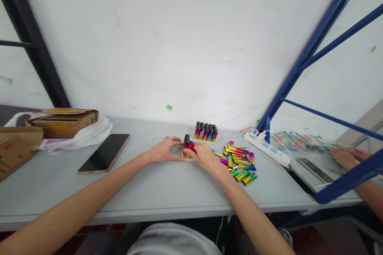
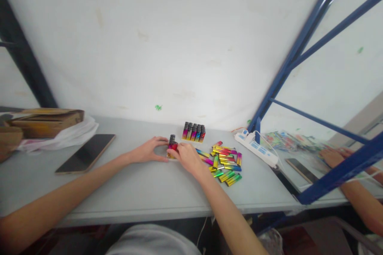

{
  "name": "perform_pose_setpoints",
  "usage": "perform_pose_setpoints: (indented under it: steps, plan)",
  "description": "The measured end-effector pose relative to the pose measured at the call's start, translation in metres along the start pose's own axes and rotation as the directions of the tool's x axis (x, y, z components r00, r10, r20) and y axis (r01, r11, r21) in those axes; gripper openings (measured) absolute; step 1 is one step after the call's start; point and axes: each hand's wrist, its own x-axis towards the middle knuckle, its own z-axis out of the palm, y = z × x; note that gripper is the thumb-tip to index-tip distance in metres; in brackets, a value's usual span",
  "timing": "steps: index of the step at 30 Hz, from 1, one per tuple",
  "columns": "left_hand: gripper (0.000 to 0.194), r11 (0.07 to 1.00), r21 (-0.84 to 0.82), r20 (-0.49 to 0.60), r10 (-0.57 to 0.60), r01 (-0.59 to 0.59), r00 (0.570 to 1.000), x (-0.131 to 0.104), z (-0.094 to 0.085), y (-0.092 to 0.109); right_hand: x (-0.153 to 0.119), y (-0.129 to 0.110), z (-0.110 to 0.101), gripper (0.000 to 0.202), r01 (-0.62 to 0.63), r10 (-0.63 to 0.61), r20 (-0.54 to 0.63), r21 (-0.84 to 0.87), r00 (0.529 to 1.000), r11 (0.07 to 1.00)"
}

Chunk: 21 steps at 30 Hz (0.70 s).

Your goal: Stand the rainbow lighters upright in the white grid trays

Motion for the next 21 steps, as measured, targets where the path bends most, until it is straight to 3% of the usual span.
perform_pose_setpoints:
  steps: [6, 12, 21]
  plan:
    - [0.070, 1.000, 0.014, 0.000, 0.001, -0.001, 1.000, 0.000, -0.002, 0.004, -0.002, -0.001, -0.001, 0.043, -0.001, -0.001, 0.043, 0.053, 0.999, 0.999]
    - [0.069, 1.000, 0.002, 0.008, 0.001, -0.001, 1.000, 0.000, 0.000, 0.001, 0.002, -0.012, -0.010, 0.044, -0.025, 0.029, 0.077, -0.053, 0.997, 0.998]
    - [0.071, 1.000, 0.011, 0.001, -0.001, 0.001, 1.000, 0.000, 0.001, -0.003, 0.004, 0.000, -0.014, 0.041, 0.073, -0.075, 0.130, 0.025, 0.989, 0.997]
